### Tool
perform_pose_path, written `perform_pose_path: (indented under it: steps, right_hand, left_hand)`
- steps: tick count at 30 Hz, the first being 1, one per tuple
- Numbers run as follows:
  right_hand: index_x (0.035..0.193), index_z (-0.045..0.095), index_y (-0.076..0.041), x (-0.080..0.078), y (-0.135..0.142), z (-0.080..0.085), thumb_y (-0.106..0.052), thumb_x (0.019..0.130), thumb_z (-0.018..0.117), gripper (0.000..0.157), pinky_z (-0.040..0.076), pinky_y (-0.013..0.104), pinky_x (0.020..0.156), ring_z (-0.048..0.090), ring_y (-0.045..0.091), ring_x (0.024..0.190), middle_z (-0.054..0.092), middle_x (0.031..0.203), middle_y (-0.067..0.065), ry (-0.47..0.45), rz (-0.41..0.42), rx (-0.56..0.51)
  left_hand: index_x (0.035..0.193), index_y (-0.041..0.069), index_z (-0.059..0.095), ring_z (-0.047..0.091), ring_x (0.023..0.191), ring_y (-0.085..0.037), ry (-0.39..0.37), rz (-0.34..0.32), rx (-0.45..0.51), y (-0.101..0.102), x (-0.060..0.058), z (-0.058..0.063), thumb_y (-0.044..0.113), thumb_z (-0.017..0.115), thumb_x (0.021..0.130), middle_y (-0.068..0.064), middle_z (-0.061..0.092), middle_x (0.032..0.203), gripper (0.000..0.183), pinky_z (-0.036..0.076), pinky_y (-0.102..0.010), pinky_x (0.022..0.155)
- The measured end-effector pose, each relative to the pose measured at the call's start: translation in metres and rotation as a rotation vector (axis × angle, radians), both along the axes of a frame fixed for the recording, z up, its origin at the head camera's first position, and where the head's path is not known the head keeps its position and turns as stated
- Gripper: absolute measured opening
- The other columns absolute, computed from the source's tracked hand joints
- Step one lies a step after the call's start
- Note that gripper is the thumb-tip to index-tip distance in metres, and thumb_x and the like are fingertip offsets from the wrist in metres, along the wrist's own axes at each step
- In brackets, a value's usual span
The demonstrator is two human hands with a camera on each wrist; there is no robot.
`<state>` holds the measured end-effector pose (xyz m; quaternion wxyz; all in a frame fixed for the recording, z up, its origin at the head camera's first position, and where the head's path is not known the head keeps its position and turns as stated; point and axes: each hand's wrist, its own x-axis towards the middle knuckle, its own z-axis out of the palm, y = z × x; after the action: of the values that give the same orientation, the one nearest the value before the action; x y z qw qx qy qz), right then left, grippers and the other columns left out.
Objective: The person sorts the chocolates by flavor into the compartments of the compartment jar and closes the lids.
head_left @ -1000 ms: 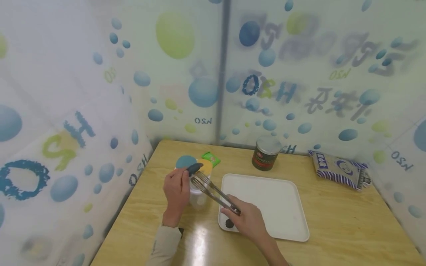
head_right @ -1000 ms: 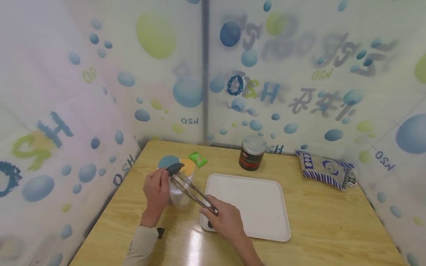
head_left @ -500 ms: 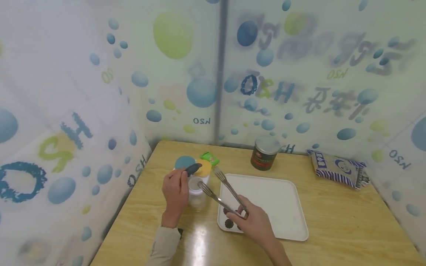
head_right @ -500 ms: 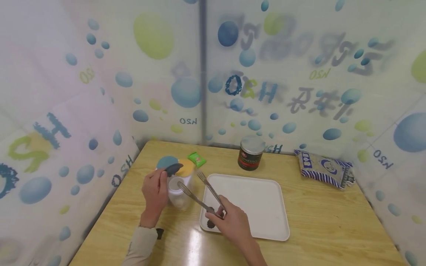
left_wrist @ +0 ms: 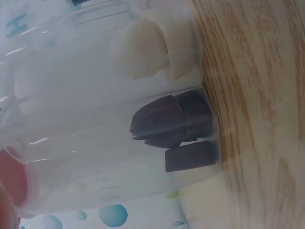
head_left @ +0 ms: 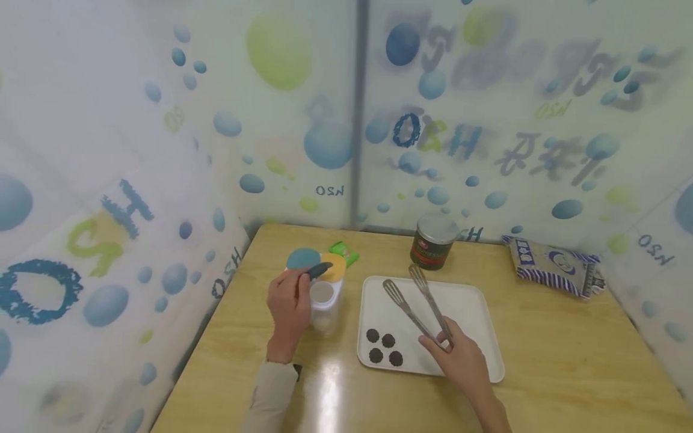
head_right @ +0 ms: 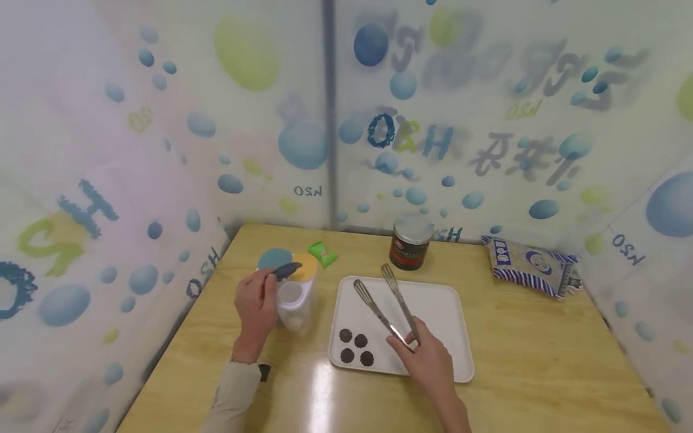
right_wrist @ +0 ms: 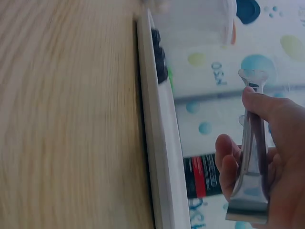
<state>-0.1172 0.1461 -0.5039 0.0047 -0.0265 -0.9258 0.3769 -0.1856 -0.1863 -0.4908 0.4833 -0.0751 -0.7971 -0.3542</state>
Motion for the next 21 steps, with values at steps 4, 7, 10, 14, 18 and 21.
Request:
perform_pose_path:
  steps: [4,7,10,14,18,21]
  right_hand:
    - [0.131,0.051,-0.009,-0.005,0.032,0.002,-0.060,0.088,0.066,0.068,0.038,0.027,0.053,0.051,0.013,0.061,0.063,0.078,0.003,-0.064,-0.047,0.065]
    - [0.136,0.046,-0.003,-0.001,0.068,0.001,-0.065,0.089,0.060,0.078,0.045,0.034,0.062,0.063,0.025,0.075,0.069,0.094,0.016,-0.119,-0.096,0.093]
    - [0.142,0.038,0.004,0.007,0.113,-0.003,-0.067,0.092,0.053,0.089,0.051,0.044,0.073,0.066,0.042,0.098,0.065,0.118,0.027,-0.190,-0.147,0.105]
    - [0.146,0.024,0.014,0.015,0.161,-0.013,-0.067,0.096,0.042,0.097,0.051,0.054,0.077,0.061,0.053,0.108,0.058,0.123,0.038,-0.261,-0.165,0.111]
    - [0.139,0.020,0.021,0.018,0.188,-0.025,-0.061,0.100,0.036,0.092,0.050,0.051,0.071,0.062,0.047,0.090,0.056,0.106,0.039,-0.305,-0.172,0.101]
    - [0.123,0.034,0.022,0.018,0.197,-0.032,-0.052,0.101,0.042,0.078,0.048,0.044,0.064,0.059,0.033,0.077,0.057,0.089,0.027,-0.265,-0.181,0.107]
  left_hand:
    - [0.098,0.004,0.074,0.065,0.082,-0.034,0.022,-0.013,0.014,0.000,-0.003,0.000,0.015,0.059,0.092,-0.013,0.074,0.091,0.020,0.045,-0.048,0.070]
    - [0.096,0.006,0.075,0.065,0.082,-0.032,0.026,-0.039,0.023,0.000,-0.002,-0.001,0.016,0.059,0.089,-0.010,0.075,0.091,0.021,0.044,-0.046,0.070]
    - [0.095,0.007,0.075,0.066,0.083,-0.031,0.027,-0.069,0.012,0.002,-0.002,-0.002,0.018,0.057,0.088,-0.009,0.075,0.090,0.022,0.045,-0.047,0.072]
    - [0.095,0.007,0.074,0.067,0.086,-0.031,0.036,-0.088,-0.008,0.003,-0.002,-0.003,0.026,0.053,0.093,-0.009,0.075,0.092,0.029,0.045,-0.049,0.075]
    - [0.094,0.006,0.073,0.067,0.089,-0.032,0.037,-0.095,-0.024,0.001,-0.003,-0.001,0.032,0.050,0.098,-0.010,0.075,0.093,0.035,0.045,-0.050,0.079]
    - [0.094,0.006,0.073,0.068,0.091,-0.032,0.016,-0.087,-0.032,0.000,-0.003,0.000,0.026,0.056,0.096,-0.010,0.074,0.091,0.027,0.044,-0.050,0.081]
